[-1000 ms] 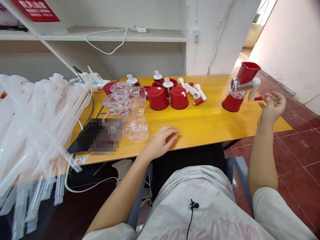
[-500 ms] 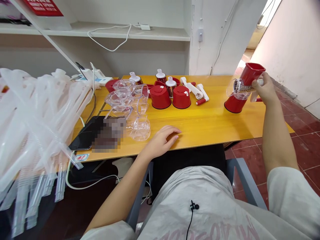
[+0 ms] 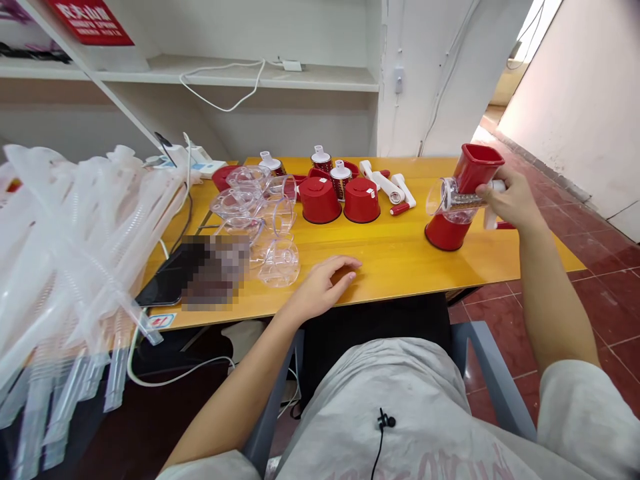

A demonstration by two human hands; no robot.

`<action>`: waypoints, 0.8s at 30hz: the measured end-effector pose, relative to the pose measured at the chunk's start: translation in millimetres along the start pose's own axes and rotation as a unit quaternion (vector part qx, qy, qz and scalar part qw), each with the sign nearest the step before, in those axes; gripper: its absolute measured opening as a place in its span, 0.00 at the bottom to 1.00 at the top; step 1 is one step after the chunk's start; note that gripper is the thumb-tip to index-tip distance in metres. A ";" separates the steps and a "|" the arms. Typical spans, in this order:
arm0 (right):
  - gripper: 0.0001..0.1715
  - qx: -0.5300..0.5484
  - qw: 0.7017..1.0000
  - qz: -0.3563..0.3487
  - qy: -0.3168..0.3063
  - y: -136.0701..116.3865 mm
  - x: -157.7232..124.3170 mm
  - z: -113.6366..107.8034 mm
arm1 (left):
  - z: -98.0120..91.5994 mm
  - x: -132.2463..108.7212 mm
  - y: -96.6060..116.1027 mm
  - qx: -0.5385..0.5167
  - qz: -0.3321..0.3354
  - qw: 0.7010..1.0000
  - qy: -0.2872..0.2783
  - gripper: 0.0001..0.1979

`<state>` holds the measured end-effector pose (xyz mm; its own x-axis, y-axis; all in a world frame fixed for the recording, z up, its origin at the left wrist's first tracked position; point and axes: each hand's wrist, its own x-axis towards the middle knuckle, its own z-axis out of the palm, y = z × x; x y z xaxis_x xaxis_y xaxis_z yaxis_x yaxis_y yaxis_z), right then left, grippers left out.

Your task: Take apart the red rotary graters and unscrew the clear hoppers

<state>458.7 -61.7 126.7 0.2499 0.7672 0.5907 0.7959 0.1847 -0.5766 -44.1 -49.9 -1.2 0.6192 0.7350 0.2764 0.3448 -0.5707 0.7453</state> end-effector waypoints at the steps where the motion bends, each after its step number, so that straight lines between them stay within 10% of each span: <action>1: 0.32 0.016 1.000 -0.001 -0.004 -5.3 -5.4 5.7 | 0.6 -0.4 0.3 -0.007 -0.001 1.000 0.002 0.20; 12: 0.46 0.145 0.983 -0.046 -0.105 -126.9 -82.3 64.1 | 28.8 45.1 43.7 -0.199 0.058 0.973 0.101 0.62; 24: 0.45 0.112 0.960 -0.229 -0.112 -158.9 -46.6 27.7 | 44.8 67.2 47.5 -0.336 0.074 0.925 0.162 0.57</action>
<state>305.3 -109.8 175.2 -0.2435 0.6826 0.6891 0.6496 0.6424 -0.4067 45.5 -44.1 25.6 0.3424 0.8001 0.4925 -0.3110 -0.3981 0.8630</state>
